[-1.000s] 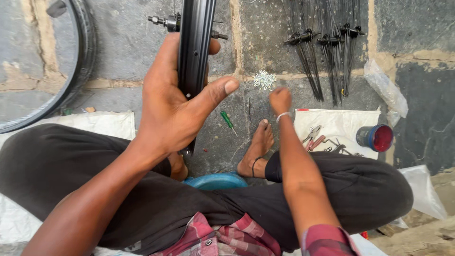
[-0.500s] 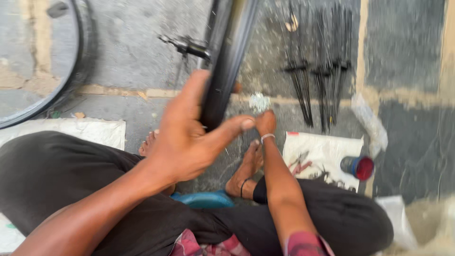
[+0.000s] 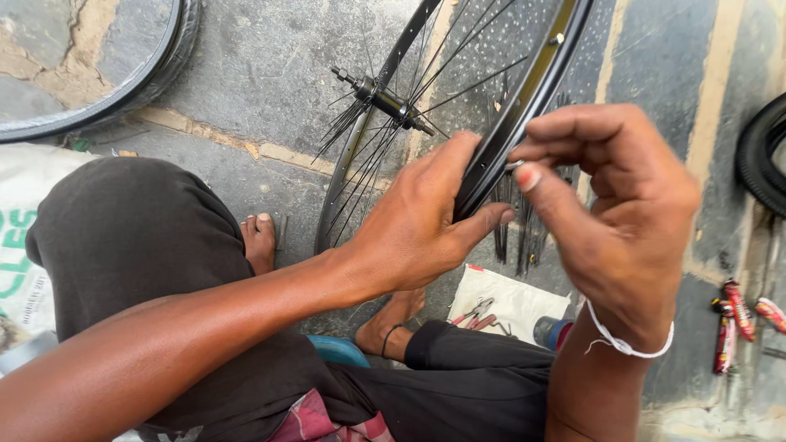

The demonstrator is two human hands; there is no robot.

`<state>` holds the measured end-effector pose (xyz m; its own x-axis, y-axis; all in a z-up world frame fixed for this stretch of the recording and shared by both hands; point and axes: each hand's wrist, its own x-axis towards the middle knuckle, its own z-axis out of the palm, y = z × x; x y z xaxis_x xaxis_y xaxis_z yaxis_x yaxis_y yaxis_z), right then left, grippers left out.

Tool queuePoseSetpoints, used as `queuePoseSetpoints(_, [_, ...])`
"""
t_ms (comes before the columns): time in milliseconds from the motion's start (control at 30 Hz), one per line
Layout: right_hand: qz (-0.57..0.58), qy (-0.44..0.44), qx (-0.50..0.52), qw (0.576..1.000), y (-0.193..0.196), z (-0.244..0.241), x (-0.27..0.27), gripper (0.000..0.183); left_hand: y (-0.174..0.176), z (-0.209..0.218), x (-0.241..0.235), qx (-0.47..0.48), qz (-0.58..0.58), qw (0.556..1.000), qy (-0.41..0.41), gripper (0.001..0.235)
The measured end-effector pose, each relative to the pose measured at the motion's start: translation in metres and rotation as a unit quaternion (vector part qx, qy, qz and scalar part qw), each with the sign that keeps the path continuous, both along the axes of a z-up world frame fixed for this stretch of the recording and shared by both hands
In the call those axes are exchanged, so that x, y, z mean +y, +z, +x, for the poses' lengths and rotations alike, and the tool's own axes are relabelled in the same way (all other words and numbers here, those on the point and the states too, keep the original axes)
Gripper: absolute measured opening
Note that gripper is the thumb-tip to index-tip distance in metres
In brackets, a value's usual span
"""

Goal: The person is sitting on the ground, repairing a bicycle wheel by adjusting the spokes. They use a green screwdriver to tighten the nipples and their hands to manipulate the spokes, ensuring the wheel is properly aligned and tensioned.

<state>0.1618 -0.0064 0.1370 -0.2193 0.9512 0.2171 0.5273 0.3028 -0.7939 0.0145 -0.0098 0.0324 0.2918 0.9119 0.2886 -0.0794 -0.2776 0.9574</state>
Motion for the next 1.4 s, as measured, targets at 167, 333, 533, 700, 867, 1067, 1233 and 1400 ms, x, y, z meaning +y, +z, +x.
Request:
queuePoseSetpoints(167, [-0.052,-0.019,-0.017,0.998,0.000,-0.010,0.003,0.031,0.001,0.001,0.001,-0.035,-0.016,0.999,-0.010,0.034])
queuePoseSetpoints(333, [-0.064,0.025,0.064,0.996,-0.016,0.011,0.003,0.030,-0.003,0.001,0.001,-0.028,0.010,1.000,0.001,0.031])
queuePoseSetpoints(533, [-0.067,0.044,0.081,0.993,-0.024,0.021,0.003,0.029,-0.006,0.004,0.001,-0.022,0.015,1.000,0.008,0.034])
queuePoseSetpoints(700, [-0.074,0.003,0.059,0.996,-0.014,0.002,-0.001,0.029,-0.008,0.004,0.003,-0.024,0.004,1.000,-0.015,0.034])
queuePoseSetpoints(867, [-0.030,-0.023,-0.034,0.999,-0.009,-0.016,-0.004,0.033,-0.005,-0.001,0.003,-0.040,0.045,0.998,0.007,0.036])
queuePoseSetpoints(1067, [0.149,0.001,-0.046,0.988,-0.032,0.008,0.049,0.015,-0.004,-0.021,-0.003,0.002,-0.083,0.997,0.007,0.027])
queuePoseSetpoints(1233, [0.308,0.078,-0.111,0.942,-0.070,0.000,0.099,0.038,0.005,-0.061,-0.009,-0.012,-0.148,0.989,0.016,0.029])
queuePoseSetpoints(1400, [0.371,0.080,-0.096,0.920,-0.087,-0.043,0.100,0.038,0.046,-0.136,-0.015,0.453,0.348,0.816,0.090,0.033])
